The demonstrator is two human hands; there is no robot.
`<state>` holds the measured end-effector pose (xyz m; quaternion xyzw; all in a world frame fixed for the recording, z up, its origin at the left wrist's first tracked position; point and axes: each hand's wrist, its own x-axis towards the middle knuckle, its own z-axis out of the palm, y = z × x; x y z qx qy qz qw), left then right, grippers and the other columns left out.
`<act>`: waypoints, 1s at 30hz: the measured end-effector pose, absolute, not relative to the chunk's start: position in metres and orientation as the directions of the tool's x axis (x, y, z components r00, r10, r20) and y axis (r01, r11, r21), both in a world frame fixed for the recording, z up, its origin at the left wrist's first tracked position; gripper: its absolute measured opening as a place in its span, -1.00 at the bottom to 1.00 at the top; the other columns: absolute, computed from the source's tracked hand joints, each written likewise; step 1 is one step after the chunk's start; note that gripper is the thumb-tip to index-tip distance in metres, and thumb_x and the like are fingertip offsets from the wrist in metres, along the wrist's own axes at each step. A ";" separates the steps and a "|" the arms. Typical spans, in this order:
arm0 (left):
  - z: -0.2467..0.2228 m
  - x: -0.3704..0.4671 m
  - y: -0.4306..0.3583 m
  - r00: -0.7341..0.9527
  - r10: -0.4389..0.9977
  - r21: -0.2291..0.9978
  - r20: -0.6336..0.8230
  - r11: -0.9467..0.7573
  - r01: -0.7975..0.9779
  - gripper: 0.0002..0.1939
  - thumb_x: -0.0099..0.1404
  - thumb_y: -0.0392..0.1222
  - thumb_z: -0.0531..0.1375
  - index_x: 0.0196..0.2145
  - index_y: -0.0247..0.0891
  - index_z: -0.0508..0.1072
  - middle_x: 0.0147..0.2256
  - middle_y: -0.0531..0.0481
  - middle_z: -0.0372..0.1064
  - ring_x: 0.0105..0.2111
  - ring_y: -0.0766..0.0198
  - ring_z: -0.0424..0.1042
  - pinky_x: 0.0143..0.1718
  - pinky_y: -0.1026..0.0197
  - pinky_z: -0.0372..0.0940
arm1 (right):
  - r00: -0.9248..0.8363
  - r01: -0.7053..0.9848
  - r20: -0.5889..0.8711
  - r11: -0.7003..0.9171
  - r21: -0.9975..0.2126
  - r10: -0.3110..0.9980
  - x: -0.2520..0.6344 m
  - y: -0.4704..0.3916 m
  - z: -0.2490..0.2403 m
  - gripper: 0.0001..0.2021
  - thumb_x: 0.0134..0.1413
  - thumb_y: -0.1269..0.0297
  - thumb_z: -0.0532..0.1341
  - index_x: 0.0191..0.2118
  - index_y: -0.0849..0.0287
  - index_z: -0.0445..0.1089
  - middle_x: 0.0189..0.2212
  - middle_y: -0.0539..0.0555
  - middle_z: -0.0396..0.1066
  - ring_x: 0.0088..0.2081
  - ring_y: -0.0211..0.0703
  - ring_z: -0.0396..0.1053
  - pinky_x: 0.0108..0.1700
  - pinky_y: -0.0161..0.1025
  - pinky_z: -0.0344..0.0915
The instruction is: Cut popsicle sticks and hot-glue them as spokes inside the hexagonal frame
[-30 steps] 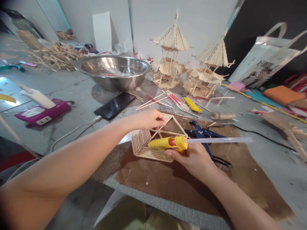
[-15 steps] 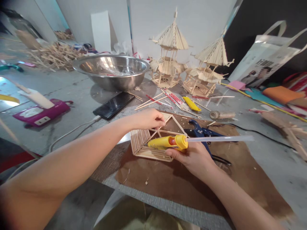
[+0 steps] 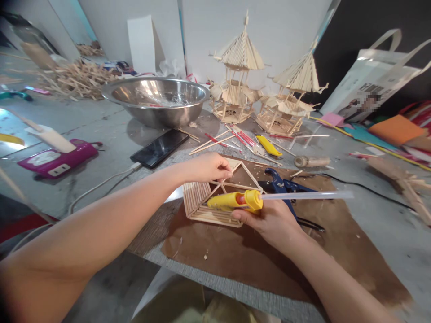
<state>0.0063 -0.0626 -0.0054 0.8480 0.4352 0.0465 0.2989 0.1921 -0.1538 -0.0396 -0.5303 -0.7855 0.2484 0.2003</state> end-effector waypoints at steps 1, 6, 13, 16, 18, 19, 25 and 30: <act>-0.004 0.006 -0.063 0.620 0.763 0.550 -0.183 -0.443 0.708 -0.74 0.06 -0.09 0.01 -0.49 -0.31 0.39 -0.52 0.02 0.38 -0.60 0.46 0.20 -0.50 0.31 0.04 | -0.359 0.736 0.045 0.312 -0.601 0.932 0.193 -0.154 -0.040 -0.69 -0.09 0.02 0.06 -0.40 0.14 0.40 -0.44 0.03 0.43 -0.40 -0.14 0.36 -0.34 -0.25 0.26; 0.000 0.005 -0.065 0.682 0.700 0.598 -0.210 -0.460 0.656 -0.78 0.07 -0.13 0.02 -0.41 -0.28 0.38 -0.50 0.03 0.39 -0.52 0.42 0.26 -0.48 0.33 0.07 | -0.374 0.700 0.070 0.331 -0.633 0.925 0.199 -0.154 -0.036 -0.72 -0.09 0.06 0.08 -0.40 0.13 0.40 -0.45 0.02 0.43 -0.43 -0.18 0.36 -0.38 -0.30 0.28; 0.002 0.006 -0.069 0.766 0.533 0.570 -0.359 -0.525 0.632 -0.83 0.07 -0.21 0.01 -0.47 -0.31 0.37 -0.51 0.02 0.40 -0.51 0.42 0.27 -0.48 0.35 0.09 | -0.254 0.610 0.213 0.328 -0.721 0.943 0.213 -0.158 -0.020 -0.72 -0.14 0.04 0.10 -0.58 0.15 0.31 -0.68 0.00 0.32 -0.66 -0.27 0.23 -0.65 -0.35 0.19; 0.005 0.007 -0.074 0.769 0.491 0.520 -0.409 -0.568 0.638 -0.84 0.05 -0.28 -0.01 -0.53 -0.31 0.35 -0.53 0.03 0.40 -0.54 0.42 0.25 -0.52 0.35 0.07 | -0.232 0.582 0.239 0.332 -0.743 0.943 0.216 -0.158 -0.015 -0.71 -0.14 0.01 0.09 -0.58 0.14 0.29 -0.72 -0.01 0.27 -0.73 -0.32 0.15 -0.73 -0.36 0.12; 0.006 0.007 -0.077 0.769 0.469 0.496 -0.434 -0.588 0.639 -0.84 0.03 -0.33 -0.03 -0.53 -0.31 0.34 -0.54 0.03 0.40 -0.55 0.41 0.26 -0.54 0.35 0.07 | -0.245 0.577 0.244 0.344 -0.741 0.938 0.217 -0.157 -0.014 -0.70 -0.14 0.01 0.08 -0.60 0.14 0.28 -0.77 -0.03 0.22 -0.75 -0.33 0.11 -0.75 -0.37 0.10; 0.006 0.007 -0.077 0.771 0.458 0.493 -0.441 -0.594 0.635 -0.83 0.02 -0.35 -0.04 -0.52 -0.31 0.34 -0.54 0.03 0.40 -0.55 0.41 0.26 -0.54 0.36 0.07 | -0.250 0.581 0.245 0.347 -0.736 0.937 0.217 -0.157 -0.013 -0.70 -0.14 0.01 0.09 -0.61 0.14 0.28 -0.78 -0.04 0.20 -0.76 -0.33 0.10 -0.75 -0.37 0.10; 0.002 0.007 -0.075 0.789 0.417 0.511 -0.451 -0.604 0.611 -0.80 0.04 -0.31 -0.04 -0.46 -0.30 0.36 -0.54 0.03 0.39 -0.56 0.41 0.27 -0.54 0.35 0.09 | -0.247 0.625 0.236 0.341 -0.702 0.940 0.214 -0.158 -0.019 -0.71 -0.17 0.03 0.12 -0.56 0.17 0.33 -0.69 0.00 0.32 -0.70 -0.31 0.20 -0.70 -0.39 0.16; 0.002 0.008 -0.074 0.778 0.429 0.532 -0.459 -0.568 0.627 -0.81 0.07 -0.27 -0.02 -0.45 -0.32 0.37 -0.54 0.02 0.37 -0.56 0.41 0.27 -0.53 0.36 0.09 | -0.364 0.639 0.169 0.378 -0.670 0.916 0.206 -0.161 -0.030 -0.73 -0.12 0.06 0.11 -0.45 0.15 0.39 -0.55 0.02 0.40 -0.53 -0.23 0.33 -0.52 -0.37 0.28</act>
